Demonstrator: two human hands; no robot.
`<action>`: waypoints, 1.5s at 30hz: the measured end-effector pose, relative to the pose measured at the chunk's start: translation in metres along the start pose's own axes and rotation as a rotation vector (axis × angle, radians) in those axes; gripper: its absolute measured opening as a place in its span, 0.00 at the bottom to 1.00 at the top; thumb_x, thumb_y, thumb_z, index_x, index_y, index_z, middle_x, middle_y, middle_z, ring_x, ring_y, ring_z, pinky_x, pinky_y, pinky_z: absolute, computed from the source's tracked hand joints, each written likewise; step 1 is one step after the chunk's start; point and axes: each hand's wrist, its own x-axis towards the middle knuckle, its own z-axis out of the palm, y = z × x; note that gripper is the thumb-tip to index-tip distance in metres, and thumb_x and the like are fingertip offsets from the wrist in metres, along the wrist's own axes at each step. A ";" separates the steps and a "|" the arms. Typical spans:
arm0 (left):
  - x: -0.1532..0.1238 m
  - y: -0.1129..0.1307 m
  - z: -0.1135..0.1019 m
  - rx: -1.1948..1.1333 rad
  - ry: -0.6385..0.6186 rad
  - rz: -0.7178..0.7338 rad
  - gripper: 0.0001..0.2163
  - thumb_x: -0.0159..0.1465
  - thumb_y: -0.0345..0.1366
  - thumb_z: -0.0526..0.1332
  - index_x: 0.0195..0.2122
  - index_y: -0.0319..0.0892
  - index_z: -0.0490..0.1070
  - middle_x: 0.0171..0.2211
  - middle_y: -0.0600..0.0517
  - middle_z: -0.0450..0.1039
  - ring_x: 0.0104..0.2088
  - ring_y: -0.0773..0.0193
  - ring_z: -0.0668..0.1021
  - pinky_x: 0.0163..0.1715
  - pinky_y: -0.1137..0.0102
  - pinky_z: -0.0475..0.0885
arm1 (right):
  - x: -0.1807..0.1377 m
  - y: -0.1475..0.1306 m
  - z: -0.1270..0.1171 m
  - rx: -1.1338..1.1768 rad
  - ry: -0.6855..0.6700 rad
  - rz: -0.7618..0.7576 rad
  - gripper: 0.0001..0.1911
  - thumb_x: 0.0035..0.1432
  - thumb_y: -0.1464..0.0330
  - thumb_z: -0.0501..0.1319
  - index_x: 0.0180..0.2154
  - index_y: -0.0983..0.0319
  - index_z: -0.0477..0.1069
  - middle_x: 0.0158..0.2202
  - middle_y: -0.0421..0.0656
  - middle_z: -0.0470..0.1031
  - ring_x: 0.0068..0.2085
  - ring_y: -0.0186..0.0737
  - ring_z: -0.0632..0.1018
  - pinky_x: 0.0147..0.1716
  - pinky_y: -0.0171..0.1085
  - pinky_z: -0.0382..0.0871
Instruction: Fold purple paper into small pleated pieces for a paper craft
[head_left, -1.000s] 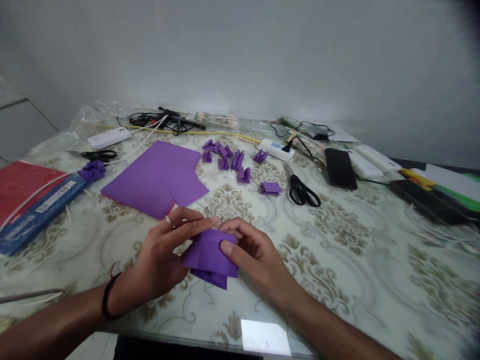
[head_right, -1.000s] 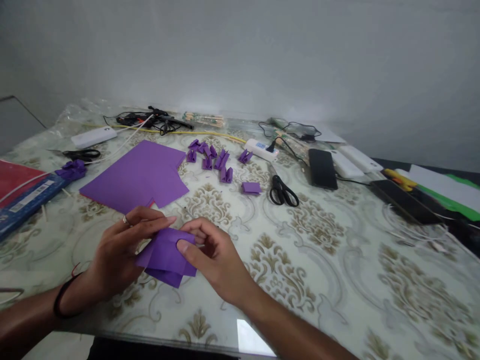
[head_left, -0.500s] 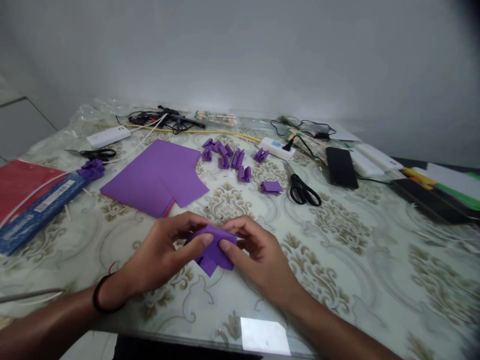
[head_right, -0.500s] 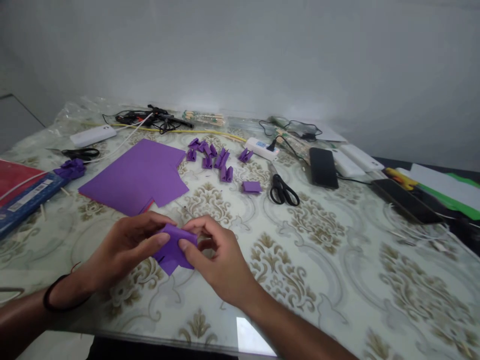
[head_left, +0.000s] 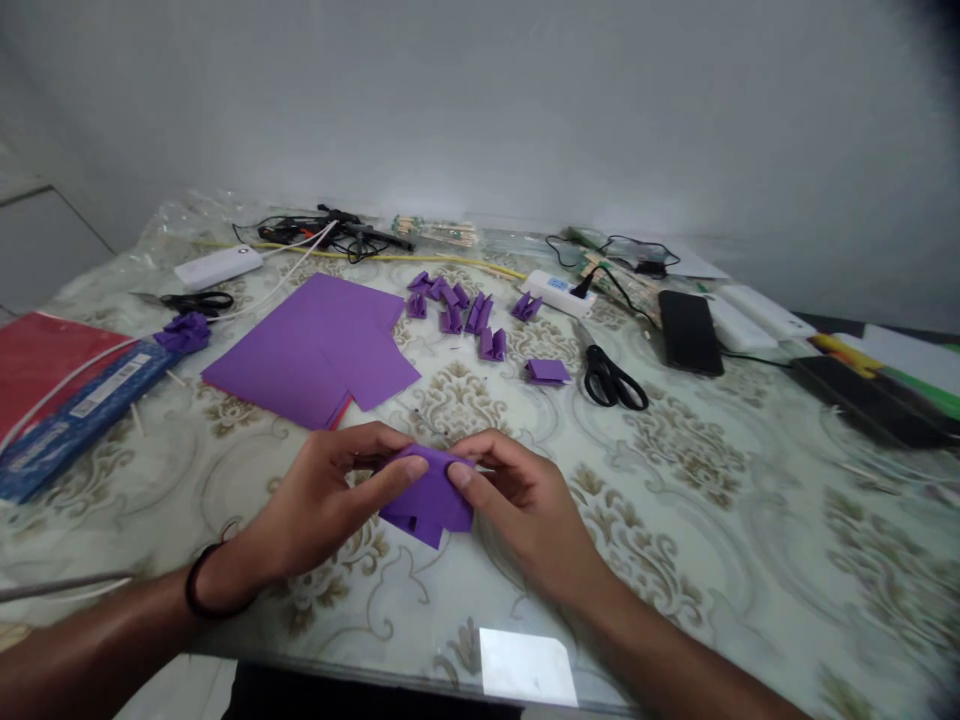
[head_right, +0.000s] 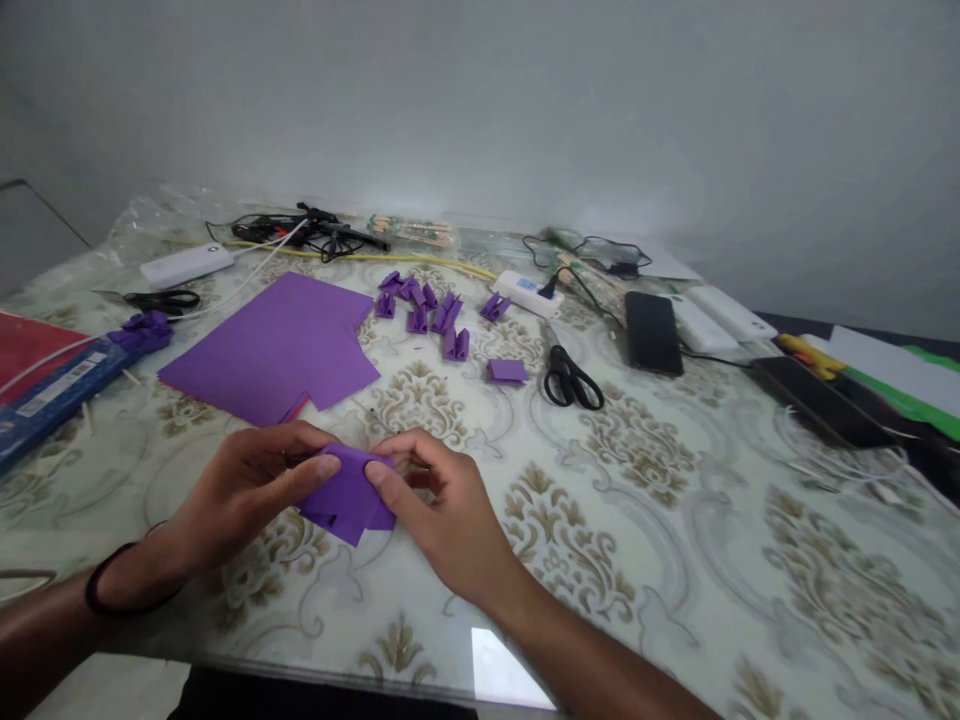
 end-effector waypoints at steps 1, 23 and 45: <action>0.000 0.000 0.000 -0.006 -0.007 0.002 0.07 0.72 0.40 0.67 0.39 0.46 0.83 0.32 0.55 0.83 0.30 0.65 0.78 0.27 0.75 0.71 | 0.000 0.000 0.000 -0.006 0.008 0.003 0.10 0.67 0.57 0.69 0.40 0.57 0.78 0.31 0.39 0.77 0.31 0.37 0.76 0.31 0.35 0.71; 0.000 -0.003 -0.004 0.059 0.028 0.011 0.10 0.72 0.41 0.66 0.38 0.44 0.86 0.30 0.53 0.84 0.27 0.64 0.80 0.25 0.74 0.72 | 0.002 -0.005 0.001 -0.009 0.002 0.001 0.15 0.66 0.57 0.68 0.31 0.59 0.75 0.25 0.36 0.72 0.27 0.35 0.71 0.29 0.35 0.66; 0.004 -0.011 -0.004 0.104 -0.103 -0.024 0.09 0.71 0.41 0.67 0.39 0.43 0.82 0.27 0.54 0.81 0.27 0.63 0.80 0.23 0.74 0.73 | 0.009 -0.002 -0.006 -0.073 0.100 0.042 0.13 0.62 0.57 0.71 0.32 0.59 0.81 0.26 0.39 0.78 0.27 0.37 0.74 0.27 0.36 0.67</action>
